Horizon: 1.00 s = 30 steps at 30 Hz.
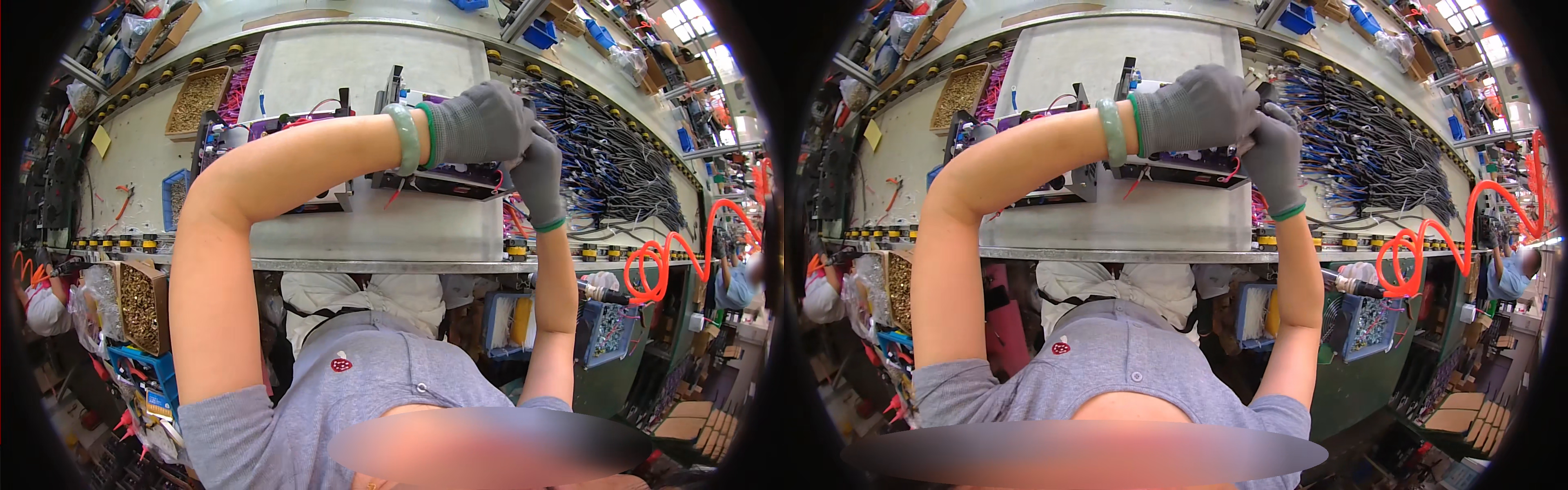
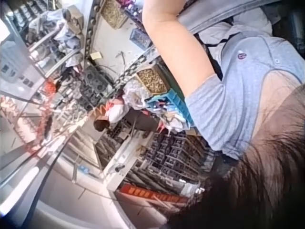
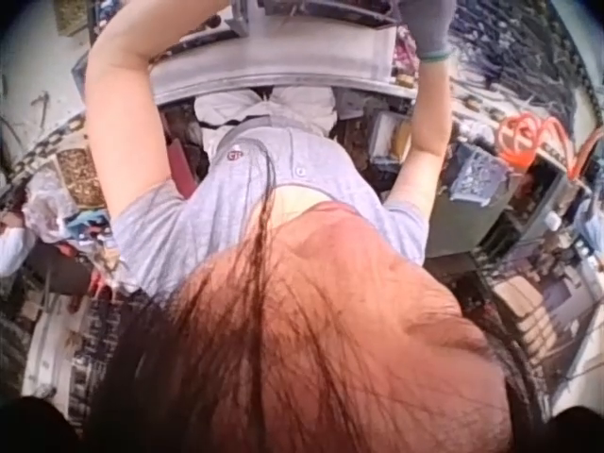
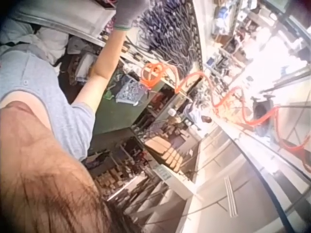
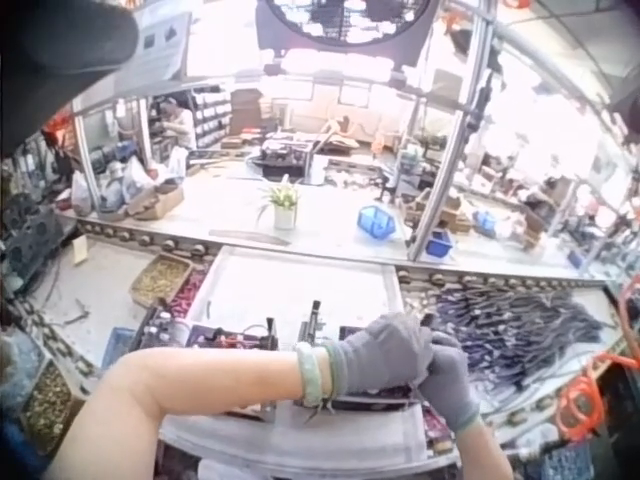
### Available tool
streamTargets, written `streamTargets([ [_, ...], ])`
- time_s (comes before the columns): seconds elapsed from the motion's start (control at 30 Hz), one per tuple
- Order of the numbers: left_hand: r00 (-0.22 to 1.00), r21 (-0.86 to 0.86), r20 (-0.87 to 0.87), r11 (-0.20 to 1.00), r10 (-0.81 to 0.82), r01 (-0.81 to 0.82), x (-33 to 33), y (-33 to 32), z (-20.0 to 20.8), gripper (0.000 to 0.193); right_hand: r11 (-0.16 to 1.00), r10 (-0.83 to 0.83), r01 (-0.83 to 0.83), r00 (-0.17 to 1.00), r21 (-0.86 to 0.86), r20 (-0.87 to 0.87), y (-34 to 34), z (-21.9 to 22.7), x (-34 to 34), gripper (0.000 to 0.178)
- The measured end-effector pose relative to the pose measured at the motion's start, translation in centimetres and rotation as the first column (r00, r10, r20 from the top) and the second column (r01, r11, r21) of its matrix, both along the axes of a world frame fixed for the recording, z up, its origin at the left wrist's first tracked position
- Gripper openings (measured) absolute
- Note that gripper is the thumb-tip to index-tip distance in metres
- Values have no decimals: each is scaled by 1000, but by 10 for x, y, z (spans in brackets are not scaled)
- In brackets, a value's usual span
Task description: Assembling electronic components and wiring onto circuit boards and housing units in an industrial setting.
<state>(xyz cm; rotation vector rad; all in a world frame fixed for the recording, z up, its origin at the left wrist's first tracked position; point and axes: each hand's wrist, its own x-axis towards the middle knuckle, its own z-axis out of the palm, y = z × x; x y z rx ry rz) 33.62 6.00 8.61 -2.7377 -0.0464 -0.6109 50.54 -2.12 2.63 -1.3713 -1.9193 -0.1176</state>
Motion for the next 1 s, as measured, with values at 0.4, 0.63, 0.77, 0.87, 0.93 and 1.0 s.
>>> streamTargets([
  [0.4,954,-960,-277,-71,117,-270,-4,18,-26,33,982,-137,153,980,111,-145,-7,-1,-14,14],
  [0.63,879,-435,-125,771,460,-466,-38,48,-18,44,996,-84,89,915,5,395,14,20,-8,8],
  [0.77,746,-485,-252,587,616,-649,-69,56,-31,46,988,93,-20,865,-151,493,26,20,-10,9],
  [0.87,711,-659,-362,373,604,-653,-72,58,-37,46,984,109,-35,893,-172,438,22,20,-10,9],
  [0.93,701,-649,-386,363,600,-668,-70,57,-37,44,990,97,-43,906,-137,412,18,20,-10,8],
  [1.0,703,-639,-412,366,580,-676,-70,56,-34,43,996,77,-55,926,-71,368,15,21,-11,8],
])
